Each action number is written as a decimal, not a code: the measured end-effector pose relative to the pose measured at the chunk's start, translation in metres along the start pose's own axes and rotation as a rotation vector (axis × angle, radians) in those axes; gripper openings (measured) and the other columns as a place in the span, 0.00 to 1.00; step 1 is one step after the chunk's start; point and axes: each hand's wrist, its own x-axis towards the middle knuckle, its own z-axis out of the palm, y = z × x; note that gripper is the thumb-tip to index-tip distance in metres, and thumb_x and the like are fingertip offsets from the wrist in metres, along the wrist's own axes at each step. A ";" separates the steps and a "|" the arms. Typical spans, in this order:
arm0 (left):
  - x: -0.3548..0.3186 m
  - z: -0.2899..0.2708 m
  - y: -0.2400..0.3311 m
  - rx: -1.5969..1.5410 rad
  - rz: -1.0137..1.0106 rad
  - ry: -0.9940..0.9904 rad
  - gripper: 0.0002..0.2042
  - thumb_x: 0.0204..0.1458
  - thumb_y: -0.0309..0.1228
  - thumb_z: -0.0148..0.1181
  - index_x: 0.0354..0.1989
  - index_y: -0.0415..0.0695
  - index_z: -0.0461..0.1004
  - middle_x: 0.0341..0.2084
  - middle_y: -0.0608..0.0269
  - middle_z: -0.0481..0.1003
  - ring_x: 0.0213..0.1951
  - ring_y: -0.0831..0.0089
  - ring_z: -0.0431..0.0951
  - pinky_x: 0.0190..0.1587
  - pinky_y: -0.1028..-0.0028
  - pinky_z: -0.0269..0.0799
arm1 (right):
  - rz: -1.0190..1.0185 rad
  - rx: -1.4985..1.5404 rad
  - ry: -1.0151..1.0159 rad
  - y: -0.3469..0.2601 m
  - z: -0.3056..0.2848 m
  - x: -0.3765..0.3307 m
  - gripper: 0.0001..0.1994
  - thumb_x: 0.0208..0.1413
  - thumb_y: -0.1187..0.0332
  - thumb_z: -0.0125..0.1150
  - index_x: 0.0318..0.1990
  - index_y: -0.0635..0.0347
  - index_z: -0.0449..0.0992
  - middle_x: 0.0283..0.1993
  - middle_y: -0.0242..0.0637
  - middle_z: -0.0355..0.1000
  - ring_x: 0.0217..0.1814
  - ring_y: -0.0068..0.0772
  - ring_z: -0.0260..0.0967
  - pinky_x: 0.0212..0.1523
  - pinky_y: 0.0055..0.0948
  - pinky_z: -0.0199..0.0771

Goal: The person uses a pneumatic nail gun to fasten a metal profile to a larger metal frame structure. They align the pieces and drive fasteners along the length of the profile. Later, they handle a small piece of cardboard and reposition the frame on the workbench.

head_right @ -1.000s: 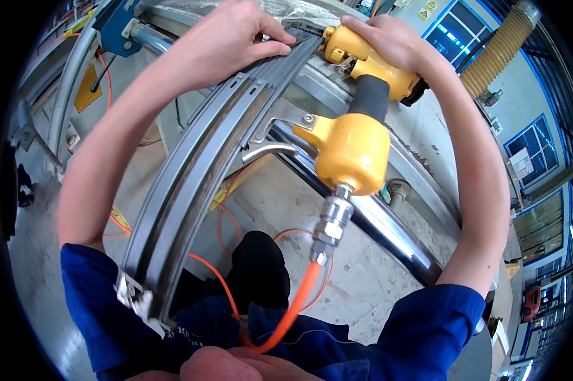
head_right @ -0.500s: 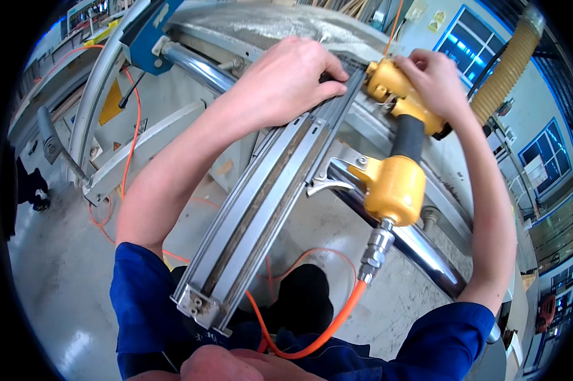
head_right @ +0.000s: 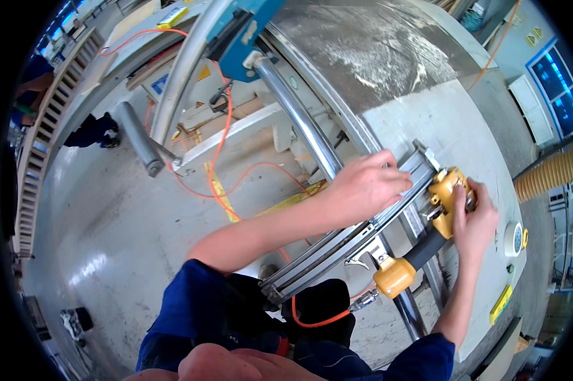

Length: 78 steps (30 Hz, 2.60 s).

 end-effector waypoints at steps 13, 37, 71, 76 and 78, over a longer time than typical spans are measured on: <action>0.003 0.000 0.032 -0.213 -0.332 -0.107 0.15 0.45 0.24 0.67 0.45 0.41 0.82 0.45 0.52 0.82 0.48 0.52 0.80 0.53 0.58 0.76 | 0.106 0.221 -0.081 -0.001 -0.015 0.008 0.14 0.54 0.67 0.64 0.47 0.62 0.81 0.43 0.51 0.80 0.45 0.54 0.79 0.48 0.47 0.79; 0.046 -0.002 0.033 -0.655 -1.283 -0.277 0.24 0.54 0.24 0.70 0.60 0.34 0.76 0.37 0.65 0.81 0.35 0.80 0.76 0.41 0.78 0.74 | 1.255 1.897 -0.188 -0.098 0.001 -0.081 0.09 0.64 0.69 0.61 0.44 0.68 0.75 0.42 0.39 0.75 0.42 0.34 0.79 0.47 0.31 0.86; 0.052 -0.009 0.009 -0.457 -1.102 -0.203 0.17 0.49 0.30 0.68 0.49 0.46 0.85 0.42 0.52 0.84 0.43 0.61 0.85 0.50 0.68 0.80 | 1.640 1.603 0.086 -0.096 0.101 -0.050 0.15 0.71 0.63 0.54 0.59 0.60 0.73 0.53 0.34 0.76 0.53 0.33 0.76 0.57 0.33 0.80; 0.062 -0.184 -0.058 -0.590 -0.993 0.320 0.14 0.56 0.27 0.66 0.50 0.39 0.83 0.34 0.58 0.84 0.34 0.78 0.81 0.40 0.74 0.78 | 1.634 1.580 0.103 -0.072 0.110 -0.063 0.12 0.67 0.61 0.62 0.48 0.59 0.73 0.45 0.31 0.72 0.46 0.32 0.73 0.53 0.33 0.81; 0.035 -0.248 -0.125 -0.415 -0.952 0.563 0.12 0.59 0.28 0.64 0.50 0.40 0.83 0.32 0.64 0.83 0.32 0.80 0.78 0.35 0.76 0.75 | 1.581 1.560 0.091 -0.076 0.097 -0.062 0.12 0.65 0.61 0.65 0.45 0.59 0.73 0.42 0.30 0.70 0.46 0.31 0.72 0.52 0.30 0.82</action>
